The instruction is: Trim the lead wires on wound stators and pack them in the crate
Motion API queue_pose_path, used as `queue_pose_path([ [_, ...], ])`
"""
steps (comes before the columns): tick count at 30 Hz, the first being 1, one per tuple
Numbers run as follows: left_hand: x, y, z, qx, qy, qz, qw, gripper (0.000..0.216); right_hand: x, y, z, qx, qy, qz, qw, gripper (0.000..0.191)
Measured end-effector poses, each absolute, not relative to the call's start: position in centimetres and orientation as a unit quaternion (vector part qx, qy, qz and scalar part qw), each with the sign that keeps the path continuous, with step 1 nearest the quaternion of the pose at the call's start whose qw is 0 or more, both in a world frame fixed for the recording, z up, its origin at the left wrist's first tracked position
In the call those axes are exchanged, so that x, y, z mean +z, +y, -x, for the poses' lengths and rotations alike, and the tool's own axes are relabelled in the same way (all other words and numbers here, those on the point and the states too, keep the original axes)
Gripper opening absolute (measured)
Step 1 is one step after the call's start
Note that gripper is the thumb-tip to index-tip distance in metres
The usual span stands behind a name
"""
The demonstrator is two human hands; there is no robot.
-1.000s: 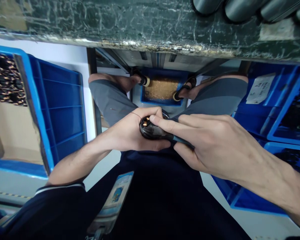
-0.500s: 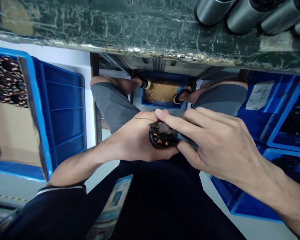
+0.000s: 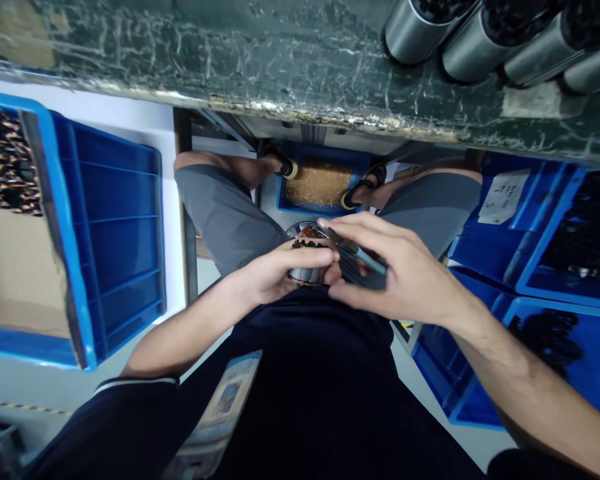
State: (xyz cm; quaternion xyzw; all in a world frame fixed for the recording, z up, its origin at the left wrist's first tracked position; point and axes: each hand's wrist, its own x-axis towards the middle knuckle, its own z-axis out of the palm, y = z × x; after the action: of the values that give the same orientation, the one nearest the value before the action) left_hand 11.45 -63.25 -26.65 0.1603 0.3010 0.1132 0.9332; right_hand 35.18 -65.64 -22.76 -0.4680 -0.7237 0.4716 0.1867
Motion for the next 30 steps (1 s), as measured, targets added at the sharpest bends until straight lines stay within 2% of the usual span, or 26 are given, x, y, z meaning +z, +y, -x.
queue_pose_path([
  [2,-26.9,-64.4,-11.6,0.128,0.305,-0.116,0.937,0.051,-22.7,-66.2,-34.6,0.47,-0.716,0.47,0.213,0.078],
  [4,-26.8,-65.4,-11.3,0.149,0.3,-0.146,0.931,0.062,-22.4,-66.5,-34.6,0.491,-0.693,0.479,0.221,0.061],
  [6,-26.4,-66.2,-10.6,0.2,0.312,-0.255,0.893,0.076,-22.1,-66.4,-35.1,0.543,-0.649,0.492,0.204,0.044],
  [9,-25.3,-66.8,-8.7,0.322,0.352,-0.54,0.693,0.089,-21.6,-66.2,-36.3,0.63,-0.559,0.512,0.17,0.044],
  [10,-24.9,-66.8,-7.9,0.342,0.35,-0.628,0.605,0.086,-21.5,-66.2,-36.4,0.655,-0.532,0.511,0.162,0.047],
  [12,-23.9,-66.6,-6.4,0.342,0.305,-0.758,0.464,0.058,-21.3,-66.4,-36.2,0.696,-0.498,0.494,0.154,0.049],
  [13,-23.3,-66.4,-5.6,0.328,0.276,-0.8,0.42,0.041,-21.3,-66.6,-35.8,0.711,-0.49,0.481,0.153,0.047],
  [15,-22.1,-65.8,-4.0,0.305,0.246,-0.84,0.377,0.022,-21.2,-67.2,-34.6,0.734,-0.478,0.453,0.165,0.037],
  [17,-20.9,-65.1,-2.4,0.318,0.275,-0.815,0.398,0.014,-21.2,-67.7,-33.3,0.758,-0.456,0.425,0.194,0.032],
  [18,-20.4,-64.8,-1.7,0.34,0.31,-0.777,0.429,0.018,-21.2,-67.8,-32.6,0.766,-0.441,0.42,0.205,0.034],
  [21,-20.2,-64.3,0.4,0.411,0.407,-0.621,0.53,0.032,-21.6,-67.6,-30.2,0.765,-0.451,0.432,0.16,0.042],
  [23,-20.8,-64.3,2.4,0.431,0.473,-0.537,0.549,0.043,-21.8,-67.4,-28.8,0.734,-0.482,0.463,0.117,0.045],
  [26,-21.6,-64.0,7.9,0.459,0.621,-0.473,0.426,0.052,-22.0,-67.4,-28.0,0.686,-0.505,0.515,0.098,0.047],
  [30,-21.1,-62.0,19.6,0.502,0.736,-0.402,0.214,0.038,-22.3,-67.5,-28.6,0.655,-0.423,0.613,0.13,0.058],
])
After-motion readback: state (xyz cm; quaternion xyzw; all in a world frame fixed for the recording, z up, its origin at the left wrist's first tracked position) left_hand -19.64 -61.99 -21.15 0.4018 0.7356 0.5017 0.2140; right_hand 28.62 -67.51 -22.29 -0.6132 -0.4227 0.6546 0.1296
